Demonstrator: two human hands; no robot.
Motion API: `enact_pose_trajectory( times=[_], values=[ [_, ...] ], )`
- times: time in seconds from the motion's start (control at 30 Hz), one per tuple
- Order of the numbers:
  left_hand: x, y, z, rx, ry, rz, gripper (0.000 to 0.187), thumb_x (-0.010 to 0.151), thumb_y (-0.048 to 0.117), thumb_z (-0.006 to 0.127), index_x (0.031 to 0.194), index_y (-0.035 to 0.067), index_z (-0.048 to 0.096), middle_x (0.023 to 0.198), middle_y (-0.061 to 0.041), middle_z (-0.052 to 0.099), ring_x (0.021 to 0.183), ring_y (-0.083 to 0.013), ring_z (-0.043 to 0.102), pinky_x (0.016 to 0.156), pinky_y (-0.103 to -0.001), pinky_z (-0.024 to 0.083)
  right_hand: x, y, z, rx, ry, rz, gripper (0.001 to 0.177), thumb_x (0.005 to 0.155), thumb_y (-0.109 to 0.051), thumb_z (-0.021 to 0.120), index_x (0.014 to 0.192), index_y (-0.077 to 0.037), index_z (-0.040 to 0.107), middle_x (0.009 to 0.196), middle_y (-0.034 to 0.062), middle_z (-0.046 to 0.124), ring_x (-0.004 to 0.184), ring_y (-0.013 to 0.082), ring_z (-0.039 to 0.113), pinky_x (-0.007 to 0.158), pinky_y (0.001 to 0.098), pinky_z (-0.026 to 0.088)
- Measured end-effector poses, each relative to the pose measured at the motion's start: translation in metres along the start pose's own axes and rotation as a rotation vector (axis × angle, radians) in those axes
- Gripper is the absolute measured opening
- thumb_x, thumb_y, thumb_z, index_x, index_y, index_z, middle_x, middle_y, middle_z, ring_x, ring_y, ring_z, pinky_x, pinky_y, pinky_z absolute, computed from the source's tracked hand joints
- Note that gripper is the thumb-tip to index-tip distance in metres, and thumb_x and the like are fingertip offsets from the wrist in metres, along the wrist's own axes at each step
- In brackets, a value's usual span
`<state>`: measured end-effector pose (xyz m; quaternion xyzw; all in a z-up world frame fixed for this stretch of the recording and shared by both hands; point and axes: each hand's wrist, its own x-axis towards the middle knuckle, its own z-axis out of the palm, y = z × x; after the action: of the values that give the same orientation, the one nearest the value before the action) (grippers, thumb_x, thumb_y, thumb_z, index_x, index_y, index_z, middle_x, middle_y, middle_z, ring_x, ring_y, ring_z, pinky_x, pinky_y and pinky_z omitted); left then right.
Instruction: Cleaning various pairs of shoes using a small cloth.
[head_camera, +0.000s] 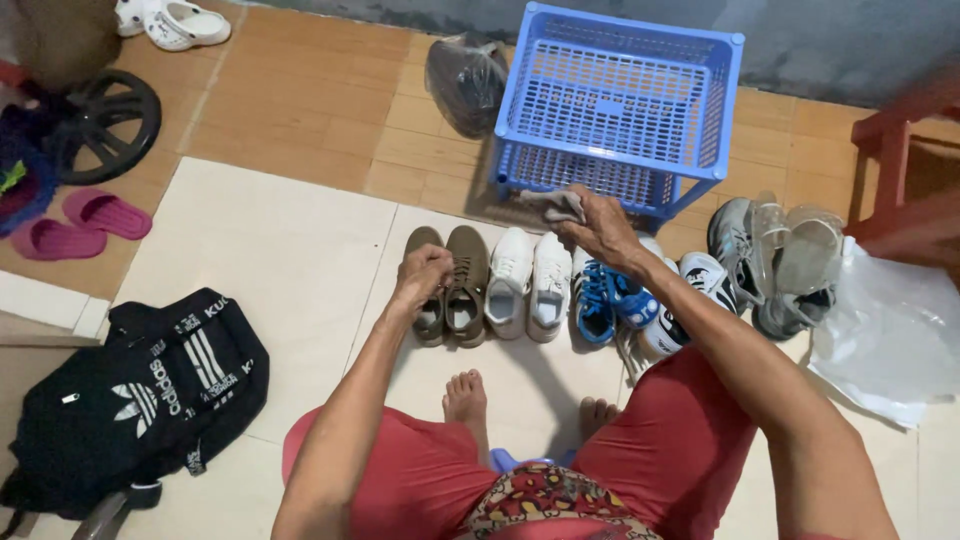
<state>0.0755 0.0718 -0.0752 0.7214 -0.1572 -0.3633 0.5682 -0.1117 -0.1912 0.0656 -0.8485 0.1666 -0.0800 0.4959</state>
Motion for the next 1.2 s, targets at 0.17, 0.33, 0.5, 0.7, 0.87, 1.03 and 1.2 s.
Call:
enact_pose_trajectory(
  times=[0.17, 0.33, 0.5, 0.7, 0.87, 1.03, 1.2],
  values=[
    [-0.016, -0.02, 0.001, 0.123, -0.051, 0.068, 0.018, 0.09, 0.016, 0.068, 0.102, 0.003, 0.071, 0.079, -0.004, 0.069, 0.066, -0.0121, 0.064, 0.06, -0.028, 0.053, 0.012, -0.034, 0.005, -0.054, -0.036, -0.16, 0.031, 0.09, -0.01, 0.069, 0.119, -0.005, 0.063, 0.082, 0.006, 0.074, 0.07, 0.0133, 0.072, 0.064, 0.0328, 0.058],
    [-0.022, -0.057, 0.004, 0.374, -0.032, 0.233, 0.02, 0.087, 0.022, 0.073, 0.098, 0.006, 0.075, 0.085, -0.006, 0.074, 0.078, -0.0136, 0.068, 0.07, -0.032, 0.056, 0.023, 0.021, 0.034, 0.062, 0.011, -0.146, 0.031, 0.09, -0.018, 0.072, 0.117, -0.006, 0.065, 0.084, 0.0044, 0.072, 0.073, 0.0104, 0.066, 0.064, 0.0317, 0.056],
    [0.001, -0.068, 0.015, 0.449, 0.013, 0.21, 0.027, 0.085, 0.033, 0.072, 0.088, 0.006, 0.076, 0.084, -0.009, 0.077, 0.081, -0.019, 0.074, 0.073, -0.038, 0.058, 0.047, 0.067, 0.036, 0.03, -0.038, -0.088, 0.032, 0.087, -0.019, 0.074, 0.115, -0.007, 0.067, 0.084, 0.0039, 0.069, 0.075, 0.0113, 0.062, 0.065, 0.0309, 0.054],
    [0.064, -0.057, 0.07, 1.086, -0.156, 0.225, 0.031, 0.082, 0.03, 0.06, 0.082, 0.003, 0.076, 0.086, -0.024, 0.073, 0.085, -0.0394, 0.074, 0.077, -0.05, 0.058, 0.031, 0.015, 0.005, 0.223, 0.003, -0.039, 0.043, 0.09, -0.009, 0.068, 0.132, -0.007, 0.067, 0.092, 0.0055, 0.067, 0.074, 0.0136, 0.058, 0.062, 0.0297, 0.05],
    [0.084, -0.103, 0.104, 1.045, -0.046, 0.278, 0.036, 0.086, 0.027, 0.056, 0.093, -0.002, 0.077, 0.105, -0.028, 0.072, 0.105, -0.0443, 0.069, 0.091, -0.055, 0.053, 0.029, 0.045, -0.008, 0.276, 0.122, -0.108, 0.041, 0.09, -0.009, 0.07, 0.13, -0.004, 0.067, 0.098, 0.0024, 0.068, 0.078, 0.009, 0.058, 0.064, 0.0258, 0.049],
    [0.078, -0.137, 0.101, 0.962, -0.135, 0.135, 0.044, 0.088, 0.03, 0.058, 0.108, -0.005, 0.072, 0.123, -0.029, 0.065, 0.121, -0.0452, 0.059, 0.105, -0.053, 0.043, 0.029, 0.099, -0.023, 0.288, 0.174, -0.043, 0.034, 0.088, -0.01, 0.072, 0.121, -0.004, 0.067, 0.095, 0.003, 0.071, 0.079, 0.0103, 0.062, 0.064, 0.0273, 0.051],
    [0.035, -0.179, 0.097, 0.78, -0.147, -0.1, 0.058, 0.062, 0.032, 0.08, 0.111, 0.001, 0.073, 0.114, -0.024, 0.072, 0.108, -0.0373, 0.072, 0.092, -0.047, 0.058, -0.031, 0.073, -0.035, -0.01, 0.197, 0.098, 0.035, 0.09, -0.028, 0.073, 0.118, -0.008, 0.069, 0.087, 0.0087, 0.073, 0.075, 0.0155, 0.066, 0.067, 0.0332, 0.055]
  ],
)
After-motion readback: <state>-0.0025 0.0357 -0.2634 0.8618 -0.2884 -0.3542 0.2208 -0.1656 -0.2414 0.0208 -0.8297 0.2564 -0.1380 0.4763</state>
